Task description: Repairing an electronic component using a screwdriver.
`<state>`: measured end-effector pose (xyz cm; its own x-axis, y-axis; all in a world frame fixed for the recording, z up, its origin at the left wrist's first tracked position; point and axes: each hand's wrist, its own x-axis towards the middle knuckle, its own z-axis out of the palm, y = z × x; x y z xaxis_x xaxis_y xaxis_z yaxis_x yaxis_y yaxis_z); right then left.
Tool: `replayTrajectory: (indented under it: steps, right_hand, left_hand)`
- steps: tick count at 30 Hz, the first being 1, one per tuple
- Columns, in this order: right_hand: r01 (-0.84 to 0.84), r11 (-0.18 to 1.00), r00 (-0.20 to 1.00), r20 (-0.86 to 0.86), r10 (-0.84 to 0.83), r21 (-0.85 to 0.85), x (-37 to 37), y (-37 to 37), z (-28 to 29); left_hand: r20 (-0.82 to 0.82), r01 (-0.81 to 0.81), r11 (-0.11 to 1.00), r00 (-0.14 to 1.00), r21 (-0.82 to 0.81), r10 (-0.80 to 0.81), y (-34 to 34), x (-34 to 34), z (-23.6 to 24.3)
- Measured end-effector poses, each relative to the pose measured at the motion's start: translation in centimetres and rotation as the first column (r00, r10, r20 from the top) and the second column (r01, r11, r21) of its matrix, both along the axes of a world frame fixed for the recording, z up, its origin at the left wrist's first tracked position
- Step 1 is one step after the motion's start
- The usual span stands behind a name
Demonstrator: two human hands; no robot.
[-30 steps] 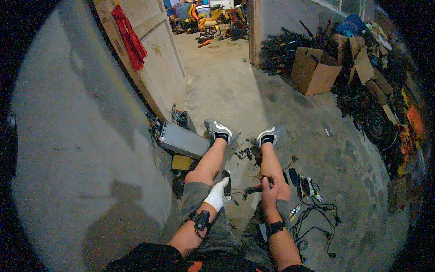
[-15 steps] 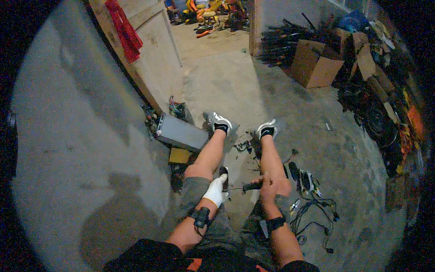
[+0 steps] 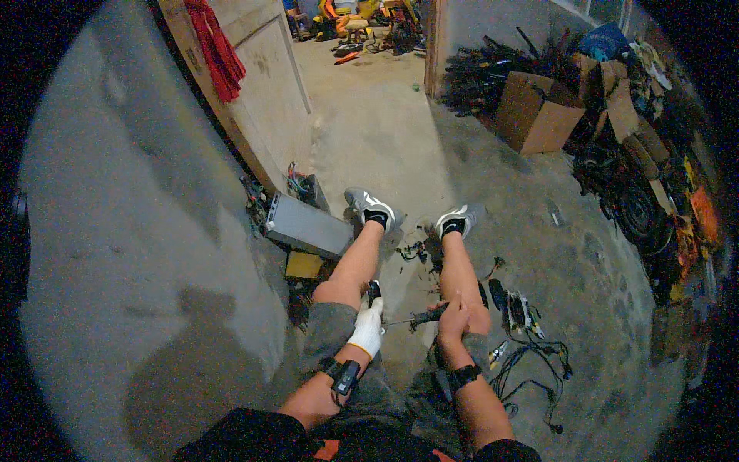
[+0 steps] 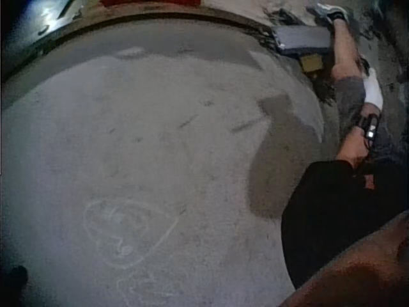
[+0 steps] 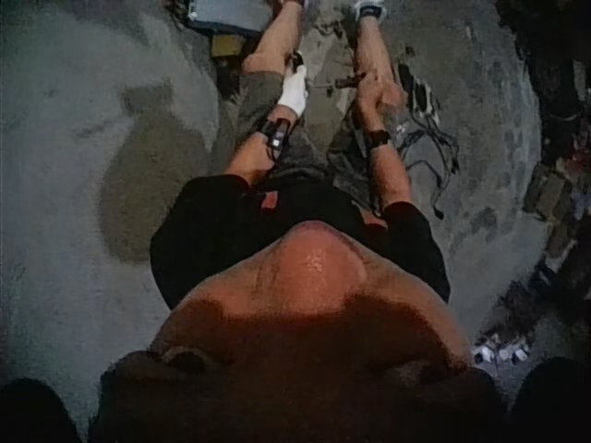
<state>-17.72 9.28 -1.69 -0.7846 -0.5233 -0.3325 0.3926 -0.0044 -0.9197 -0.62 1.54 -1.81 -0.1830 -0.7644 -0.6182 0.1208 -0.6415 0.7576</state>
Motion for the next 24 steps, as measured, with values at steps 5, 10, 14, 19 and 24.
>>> replayTrajectory:
  steps: [5,10,14,19,24]
  right_hand:
    - [-0.06,0.967,0.991,0.104,0.088,-0.249,0.0,0.7,0.5]
    - [-0.134,0.912,0.986,0.041,0.162,-0.388,1.0,1.5,5.5]
    - [-0.203,0.839,0.936,0.152,0.318,-0.505,0.2,2.1,5.5]
    - [-0.379,0.784,0.903,-0.009,0.43,-0.492,-1.4,3.3,3.4]
    - [-0.414,0.826,0.904,-0.282,0.322,-0.382,-1.1,2.7,2.9]
  left_hand:
    - [-0.04,0.014,0.987,0.999,0.162,-0.008,-1.4,0.4,-1.8]
    - [-0.125,0.057,0.948,0.992,0.314,-0.018,-0.8,0.5,-2.3]
    - [-0.199,0.045,0.93,0.98,0.365,0.031,-0.7,0.6,-3.6]
    - [-0.121,0.131,0.92,0.988,0.368,-0.092,-1.0,0.8,-4.0]
    - [-0.135,0.104,0.918,0.989,0.383,-0.056,-0.5,0.5,-2.6]
